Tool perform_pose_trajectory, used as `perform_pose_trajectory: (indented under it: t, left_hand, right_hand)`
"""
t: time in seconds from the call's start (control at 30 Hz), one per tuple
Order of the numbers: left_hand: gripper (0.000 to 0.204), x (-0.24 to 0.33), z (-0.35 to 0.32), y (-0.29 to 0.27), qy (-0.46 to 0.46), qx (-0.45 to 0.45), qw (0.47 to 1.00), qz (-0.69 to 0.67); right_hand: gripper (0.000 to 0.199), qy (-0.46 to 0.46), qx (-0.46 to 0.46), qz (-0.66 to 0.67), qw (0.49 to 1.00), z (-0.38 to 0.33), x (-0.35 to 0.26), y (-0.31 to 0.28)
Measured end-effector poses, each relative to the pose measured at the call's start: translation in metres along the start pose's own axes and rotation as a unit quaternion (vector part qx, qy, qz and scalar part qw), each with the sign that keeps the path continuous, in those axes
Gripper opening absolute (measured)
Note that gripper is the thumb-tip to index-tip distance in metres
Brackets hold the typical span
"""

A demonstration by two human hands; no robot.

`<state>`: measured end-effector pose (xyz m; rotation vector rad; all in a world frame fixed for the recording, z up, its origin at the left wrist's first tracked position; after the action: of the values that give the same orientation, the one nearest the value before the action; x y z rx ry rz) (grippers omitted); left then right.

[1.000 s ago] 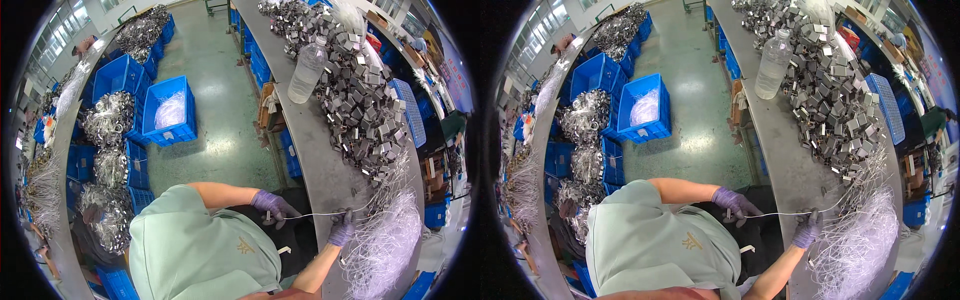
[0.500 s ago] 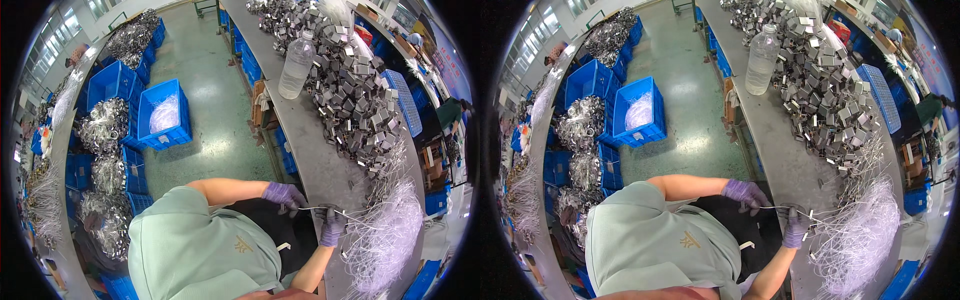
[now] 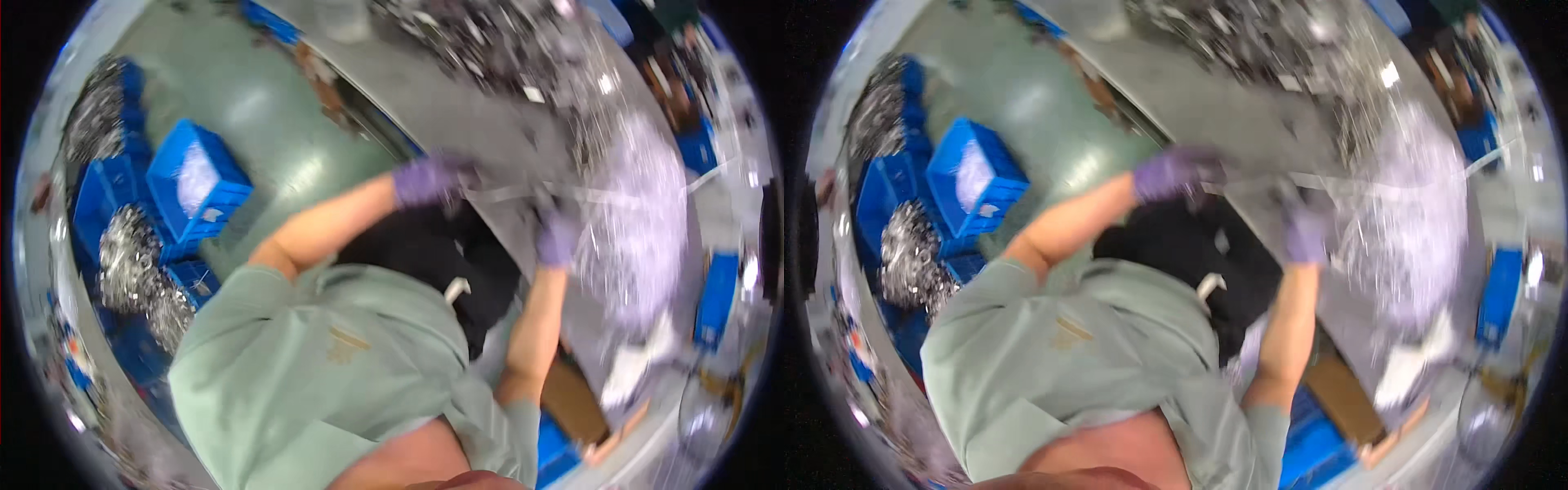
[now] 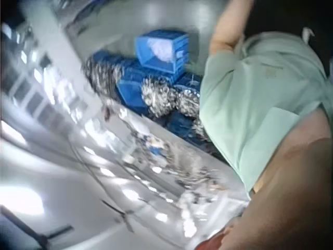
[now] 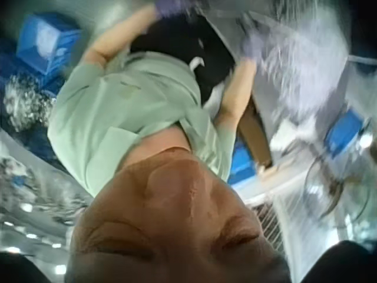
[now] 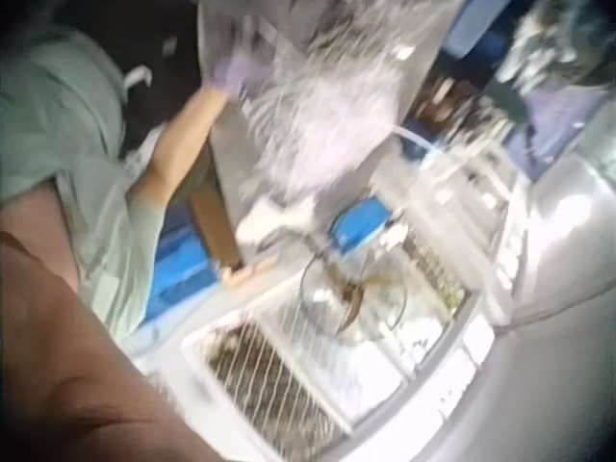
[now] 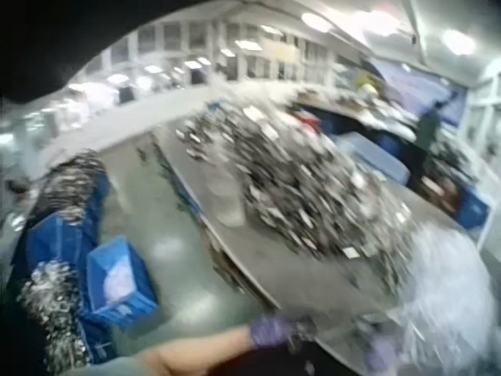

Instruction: Bundling and organizing long metal wire components on a production line table.

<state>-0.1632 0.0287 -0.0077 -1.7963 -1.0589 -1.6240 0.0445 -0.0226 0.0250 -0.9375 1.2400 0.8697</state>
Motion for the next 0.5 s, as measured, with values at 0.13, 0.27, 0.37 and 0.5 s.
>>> perform_pose_trajectory:
  t: [0.13,0.27,0.37,0.5]
  left_hand:
    - [0.058,0.002,0.018,0.006,0.045,0.018,0.998,-0.044]
    - [0.060,-0.005,0.042,0.030,0.024,0.012,0.999,-0.022]
    - [0.060,-0.004,0.052,0.046,-0.002,0.029,1.000,-0.012]
    - [0.059,-0.019,0.072,0.061,0.100,0.057,0.978,0.171]
  right_hand:
    - [0.023,0.124,-0.036,0.015,0.991,-0.022,-0.010,0.052]
    - [0.024,0.106,-0.026,-0.026,0.994,-0.016,0.001,0.023]
    - [0.025,0.116,0.032,-0.061,0.991,0.005,-0.006,0.003]
    - [0.020,0.159,0.065,-0.046,0.984,0.048,0.032,-0.050]
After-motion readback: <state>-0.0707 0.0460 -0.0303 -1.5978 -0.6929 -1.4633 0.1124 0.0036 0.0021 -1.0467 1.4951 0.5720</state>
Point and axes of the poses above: each hand's wrist, its own z-axis towards the middle knuckle, its own y-axis out of the palm, x = y × z, the point moved 5 cm from there along z, towards the middle knuckle, and after that the axes turned 11 degrees about x, right-handed, at the moved point
